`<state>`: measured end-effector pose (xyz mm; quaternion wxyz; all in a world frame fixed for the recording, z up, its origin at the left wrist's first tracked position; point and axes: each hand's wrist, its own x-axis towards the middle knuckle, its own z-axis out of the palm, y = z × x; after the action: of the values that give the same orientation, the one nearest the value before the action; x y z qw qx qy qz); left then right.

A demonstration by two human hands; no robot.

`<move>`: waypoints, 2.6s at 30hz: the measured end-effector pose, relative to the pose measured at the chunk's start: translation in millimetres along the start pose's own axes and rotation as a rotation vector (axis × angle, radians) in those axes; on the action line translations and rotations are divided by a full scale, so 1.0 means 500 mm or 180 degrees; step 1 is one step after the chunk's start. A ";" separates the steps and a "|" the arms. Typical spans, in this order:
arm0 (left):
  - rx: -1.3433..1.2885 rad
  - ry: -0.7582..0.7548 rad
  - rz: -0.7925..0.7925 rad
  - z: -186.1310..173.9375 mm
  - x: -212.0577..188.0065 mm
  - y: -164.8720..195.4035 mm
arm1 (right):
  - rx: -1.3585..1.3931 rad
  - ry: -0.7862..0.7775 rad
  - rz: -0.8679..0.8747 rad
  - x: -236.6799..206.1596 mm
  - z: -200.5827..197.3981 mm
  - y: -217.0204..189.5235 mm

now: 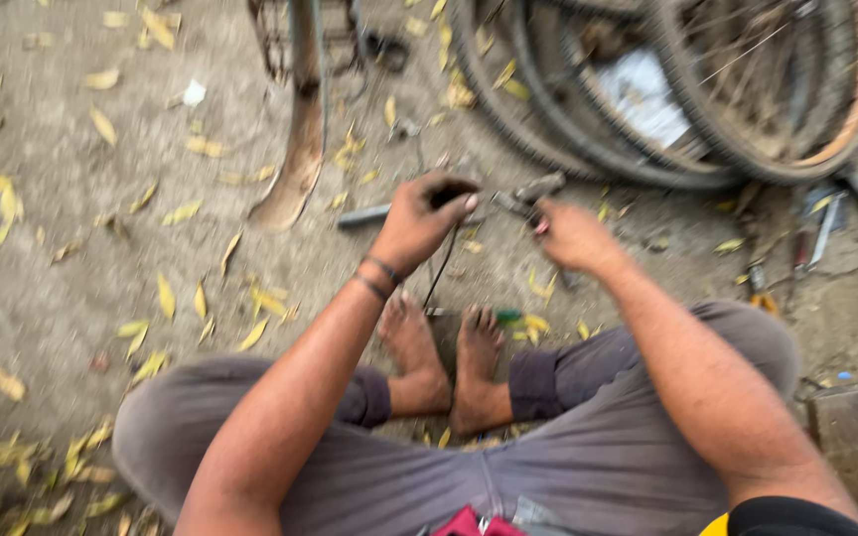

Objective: The person sits on the ground in a bicycle repair yard and works on a small metal brake part with a cable. They use pliers to grip and cut the cable, hammer the part on the ground, and manipulate the cable and fitting by hand.

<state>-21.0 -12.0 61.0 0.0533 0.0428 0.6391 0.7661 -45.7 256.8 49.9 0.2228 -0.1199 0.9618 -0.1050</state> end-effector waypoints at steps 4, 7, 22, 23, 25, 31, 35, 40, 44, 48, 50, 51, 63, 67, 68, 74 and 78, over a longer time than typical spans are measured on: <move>0.0453 0.0327 -0.0113 -0.004 0.003 0.000 | 0.0042 -0.0132 -0.0005 -0.002 0.003 0.001; 0.0417 0.0409 -0.0121 -0.010 0.005 0.000 | -0.0142 -0.0268 0.0058 -0.003 0.004 -0.005; -0.0251 -0.0006 -0.0107 -0.031 0.017 -0.008 | -0.0585 -0.0810 0.0169 0.002 0.037 -0.007; -0.0235 -0.0071 -0.0112 -0.031 0.017 -0.008 | -0.0610 -0.0887 0.0239 0.002 0.038 -0.009; 0.0246 0.0335 -0.0110 -0.031 0.018 -0.007 | -0.0651 -0.0912 0.0227 0.001 0.040 -0.013; -0.0192 0.0234 -0.0232 -0.043 0.017 -0.005 | -0.0705 -0.1097 0.0431 0.001 0.046 -0.025; -0.0143 0.0219 -0.0291 -0.044 0.024 -0.012 | -0.0498 -0.1383 0.0497 0.008 0.067 -0.024; 0.0257 0.0891 -0.0005 -0.049 0.027 -0.031 | -0.0439 -0.0555 -0.0260 0.059 0.148 -0.034; 0.0846 0.1305 0.0830 -0.056 0.022 -0.043 | 0.0606 -0.0413 -0.0203 0.113 0.266 -0.118; 0.0682 0.0823 0.0479 -0.069 0.032 -0.037 | 0.2462 0.0150 -0.0277 0.132 0.327 -0.207; 0.0528 0.0808 0.0179 -0.073 0.036 -0.032 | 0.3433 -0.0283 -0.0210 0.145 0.328 -0.214; 0.0585 0.0871 0.0183 -0.076 0.038 -0.029 | 0.3909 -0.0506 -0.0149 0.149 0.320 -0.214; -0.1221 0.0926 0.0070 -0.070 0.052 -0.052 | 0.4999 0.0199 0.0005 0.165 0.152 -0.211; -0.1716 0.0651 -0.0200 -0.082 0.039 -0.062 | 0.5120 0.0764 -0.0112 0.099 0.006 -0.194; -0.1819 0.0554 -0.0257 -0.083 0.035 -0.067 | 0.4936 0.0914 -0.0071 0.075 -0.014 -0.196; -0.0795 0.0372 -0.0255 -0.067 0.032 -0.102 | 0.4725 0.1545 -0.0305 -0.008 -0.015 -0.244; -0.0806 0.0408 -0.0387 -0.063 0.027 -0.108 | 0.4305 0.1256 -0.0627 0.000 -0.015 -0.264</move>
<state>-37.1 -31.4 2.3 0.0637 -0.0521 0.5408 0.8371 -24.9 132.8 90.1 0.0595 -0.0205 0.6929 -0.7183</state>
